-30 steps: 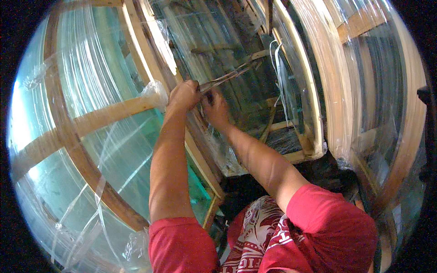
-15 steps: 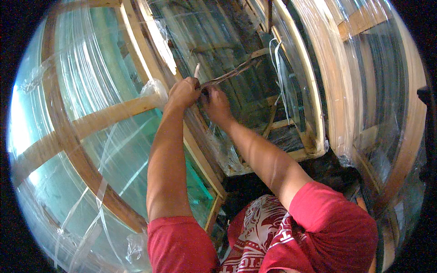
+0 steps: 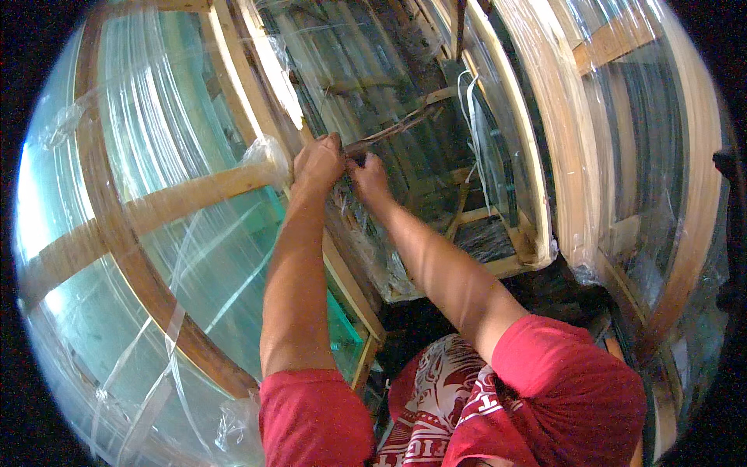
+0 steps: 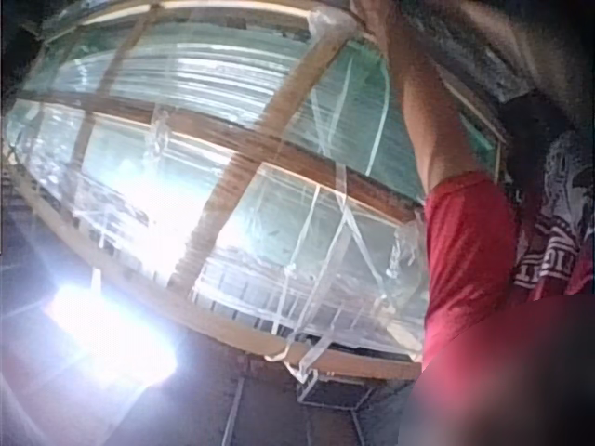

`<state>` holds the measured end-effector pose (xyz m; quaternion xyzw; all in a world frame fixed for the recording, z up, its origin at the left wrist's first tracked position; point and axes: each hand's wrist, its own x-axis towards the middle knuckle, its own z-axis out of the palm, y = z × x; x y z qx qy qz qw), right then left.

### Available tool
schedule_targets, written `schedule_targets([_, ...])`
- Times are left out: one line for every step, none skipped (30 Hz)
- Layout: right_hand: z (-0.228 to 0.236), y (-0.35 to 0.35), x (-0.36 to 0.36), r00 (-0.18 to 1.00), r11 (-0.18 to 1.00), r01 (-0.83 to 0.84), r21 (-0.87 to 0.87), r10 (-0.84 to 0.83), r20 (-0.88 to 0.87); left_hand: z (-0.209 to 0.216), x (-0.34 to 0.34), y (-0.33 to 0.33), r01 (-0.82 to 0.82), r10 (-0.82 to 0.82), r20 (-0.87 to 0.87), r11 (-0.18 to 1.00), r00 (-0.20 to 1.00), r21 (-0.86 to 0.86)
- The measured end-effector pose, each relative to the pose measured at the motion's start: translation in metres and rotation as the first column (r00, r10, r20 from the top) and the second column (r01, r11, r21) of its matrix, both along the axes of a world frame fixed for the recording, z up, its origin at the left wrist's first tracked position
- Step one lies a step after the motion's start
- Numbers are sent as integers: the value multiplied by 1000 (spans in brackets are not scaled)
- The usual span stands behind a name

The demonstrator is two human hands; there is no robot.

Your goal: The person uses a crowbar to pry open a wooden crate containing a large glass panel wrapped in plastic. They then remove the plastic wrap and a securing strap from the panel.

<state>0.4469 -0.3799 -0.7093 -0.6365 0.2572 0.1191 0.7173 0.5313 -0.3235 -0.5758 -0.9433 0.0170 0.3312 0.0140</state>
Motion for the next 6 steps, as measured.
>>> schedule_targets([3, -3, 0, 995, 994, -101, -29, 102, 13, 0, -1, 3, 12, -11, 7, 1000, 1000, -19])
schedule_targets([5, -13, 3, 973, 980, -197, 26, 192, 132, -1, 0, 4, -6, 6, 7, 1000, 1000, -19])
schedule_targets([6, -28, 7, 939, 946, -315, 78, 298, 172, -3, 1, 6, -24, 24, 5, 1000, 1000, -20])
schedule_targets([11, -38, 11, 888, 898, -420, 131, 376, 267, -6, 2, 7, -39, 40, 7, 999, 999, -25])
schedule_targets([17, -40, 14, 939, 938, -319, 137, 293, 182, -9, 2, 8, -35, 35, 7, 999, 999, -27])
schedule_targets([24, -39, 17, 975, 967, -205, 147, 190, 110, -12, 2, 9, -27, 27, 11, 999, 1000, -32])
